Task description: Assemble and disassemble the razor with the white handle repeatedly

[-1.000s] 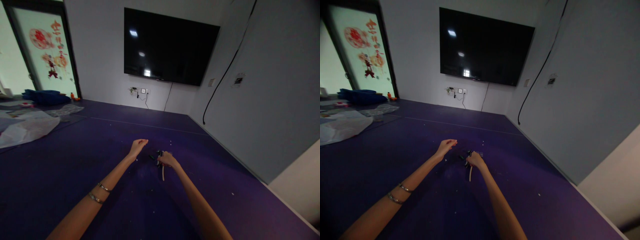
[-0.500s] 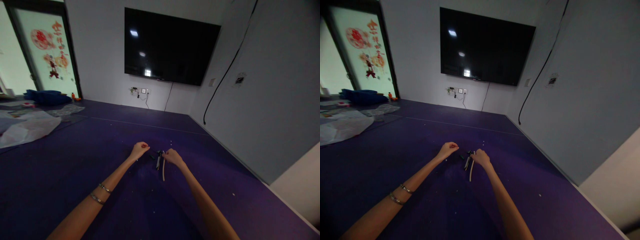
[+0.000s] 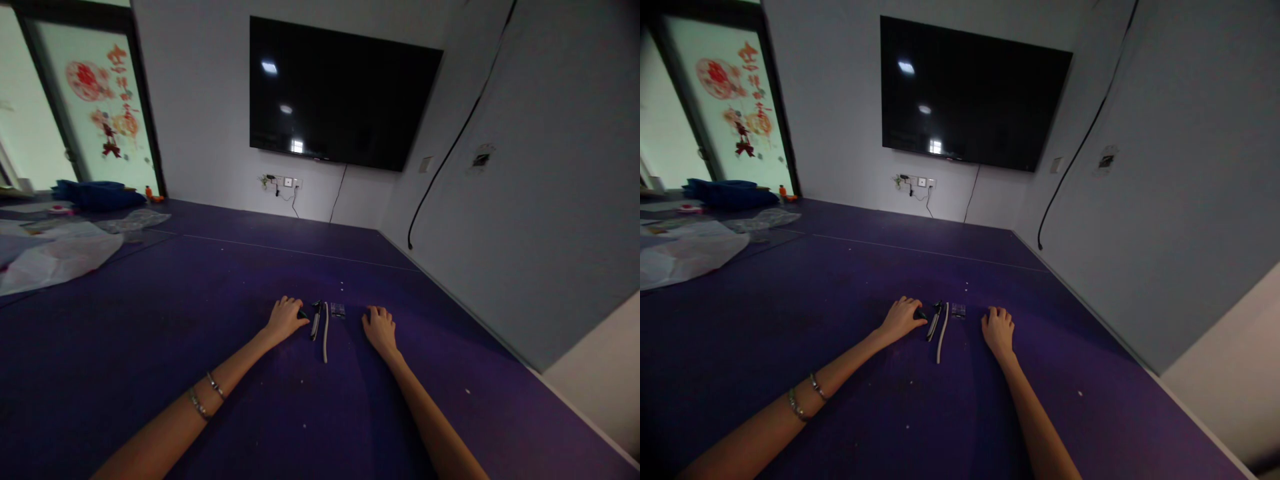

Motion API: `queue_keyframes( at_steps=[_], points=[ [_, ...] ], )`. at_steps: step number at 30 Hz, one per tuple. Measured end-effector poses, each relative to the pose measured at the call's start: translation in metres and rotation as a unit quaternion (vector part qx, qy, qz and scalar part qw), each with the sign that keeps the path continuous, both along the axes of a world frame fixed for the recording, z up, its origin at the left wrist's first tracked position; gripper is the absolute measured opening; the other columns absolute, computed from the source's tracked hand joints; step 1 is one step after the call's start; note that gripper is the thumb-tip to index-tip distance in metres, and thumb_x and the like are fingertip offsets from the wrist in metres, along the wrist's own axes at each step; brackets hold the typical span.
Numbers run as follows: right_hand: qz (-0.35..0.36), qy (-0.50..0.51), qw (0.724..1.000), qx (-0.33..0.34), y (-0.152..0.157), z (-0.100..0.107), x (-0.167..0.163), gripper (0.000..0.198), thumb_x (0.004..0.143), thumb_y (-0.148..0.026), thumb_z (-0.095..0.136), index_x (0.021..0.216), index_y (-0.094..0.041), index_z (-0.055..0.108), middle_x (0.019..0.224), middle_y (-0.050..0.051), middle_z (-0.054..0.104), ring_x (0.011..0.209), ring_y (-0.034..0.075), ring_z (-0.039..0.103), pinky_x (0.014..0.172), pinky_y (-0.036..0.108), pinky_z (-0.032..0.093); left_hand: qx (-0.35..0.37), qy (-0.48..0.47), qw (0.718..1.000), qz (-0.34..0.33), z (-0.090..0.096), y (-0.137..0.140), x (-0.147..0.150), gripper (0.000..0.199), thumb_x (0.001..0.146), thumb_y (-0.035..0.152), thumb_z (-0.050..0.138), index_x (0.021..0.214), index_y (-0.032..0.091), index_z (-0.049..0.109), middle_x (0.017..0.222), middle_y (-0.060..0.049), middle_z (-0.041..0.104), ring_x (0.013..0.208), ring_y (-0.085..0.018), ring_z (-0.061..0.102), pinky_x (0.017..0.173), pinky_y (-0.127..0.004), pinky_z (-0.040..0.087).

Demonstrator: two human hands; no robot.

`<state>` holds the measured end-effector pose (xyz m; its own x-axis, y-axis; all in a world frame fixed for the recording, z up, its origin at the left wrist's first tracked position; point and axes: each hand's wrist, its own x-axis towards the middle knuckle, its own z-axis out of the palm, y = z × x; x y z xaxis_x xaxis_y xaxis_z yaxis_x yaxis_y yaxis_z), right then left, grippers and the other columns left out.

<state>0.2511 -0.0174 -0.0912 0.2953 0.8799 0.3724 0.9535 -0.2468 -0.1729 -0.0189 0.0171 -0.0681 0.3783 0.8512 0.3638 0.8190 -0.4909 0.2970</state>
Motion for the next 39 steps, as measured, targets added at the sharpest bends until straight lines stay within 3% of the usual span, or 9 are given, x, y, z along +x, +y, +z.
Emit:
queue_keyframes(
  at_steps=[16, 24, 27, 30, 34, 36, 39],
  points=[
    [0.004, 0.023, 1.000, -0.018, 0.002, -0.003, 0.000, 0.035, 0.087, -0.030, 0.039, 0.114, -0.018, 0.057, 0.114, 0.014, 0.054, 0.106, 0.029, 0.047, 0.084, 0.038, 0.035, 0.002, -0.030, 0.999, 0.029, -0.011, -0.005, 0.008, 0.022, 0.076, 0.028, 0.060, 0.096, 0.019, 0.061, 0.103, -0.009, 0.065, 0.100, -0.030, 0.050, 0.084, -0.042, 0.033],
    [0.013, 0.114, 0.993, 0.001, 0.005, 0.004, 0.004, 0.034, 0.083, -0.028, 0.043, 0.111, -0.018, 0.059, 0.114, 0.013, 0.056, 0.108, 0.028, 0.048, 0.087, 0.040, 0.037, 0.053, -0.129, 0.989, -0.056, 0.020, -0.017, 0.014, 0.032, 0.076, 0.021, 0.060, 0.108, 0.020, 0.055, 0.109, -0.006, 0.061, 0.106, -0.023, 0.048, 0.090, -0.037, 0.034],
    [0.080, 0.204, 0.974, 0.062, 0.009, 0.019, 0.000, 0.031, 0.079, -0.025, 0.046, 0.104, -0.015, 0.062, 0.110, 0.013, 0.059, 0.106, 0.025, 0.052, 0.088, 0.037, 0.039, 0.088, -0.161, 0.976, -0.114, 0.033, -0.028, 0.020, 0.040, 0.076, 0.022, 0.061, 0.115, 0.021, 0.050, 0.113, -0.006, 0.059, 0.108, -0.022, 0.047, 0.093, -0.038, 0.034],
    [0.182, 0.376, 0.904, 0.089, 0.011, 0.040, -0.013, 0.027, 0.075, -0.028, 0.050, 0.095, -0.015, 0.064, 0.099, 0.011, 0.066, 0.097, 0.022, 0.059, 0.084, 0.034, 0.043, 0.113, -0.186, 0.963, -0.161, 0.043, -0.037, 0.026, 0.044, 0.077, 0.023, 0.062, 0.118, 0.023, 0.048, 0.115, -0.006, 0.058, 0.109, -0.022, 0.047, 0.094, -0.040, 0.034],
    [0.235, 0.631, 0.738, 0.039, 0.002, 0.066, -0.036, 0.026, 0.069, -0.032, 0.060, 0.089, -0.017, 0.066, 0.089, 0.008, 0.069, 0.086, 0.020, 0.064, 0.073, 0.030, 0.048, 0.145, -0.229, 0.944, -0.191, 0.055, -0.043, 0.031, 0.043, 0.077, 0.022, 0.062, 0.116, 0.023, 0.048, 0.113, -0.006, 0.059, 0.108, -0.021, 0.049, 0.093, -0.041, 0.037],
    [0.258, 0.700, 0.666, 0.003, -0.006, 0.075, -0.044, 0.022, 0.068, -0.028, 0.064, 0.087, -0.018, 0.067, 0.086, 0.007, 0.070, 0.082, 0.019, 0.065, 0.073, 0.030, 0.049, 0.159, -0.242, 0.935, -0.204, 0.061, -0.043, 0.033, 0.042, 0.077, 0.021, 0.062, 0.116, 0.022, 0.048, 0.113, -0.006, 0.059, 0.107, -0.021, 0.049, 0.093, -0.040, 0.038],
    [0.277, 0.752, 0.596, -0.053, -0.016, 0.084, -0.052, 0.017, 0.069, -0.025, 0.066, 0.084, -0.017, 0.068, 0.083, 0.007, 0.070, 0.079, 0.018, 0.066, 0.075, 0.032, 0.049, 0.176, -0.256, 0.926, -0.215, 0.065, -0.041, 0.034, 0.040, 0.077, 0.020, 0.061, 0.115, 0.021, 0.048, 0.111, -0.006, 0.059, 0.107, -0.020, 0.050, 0.092, -0.040, 0.039]
  ],
)
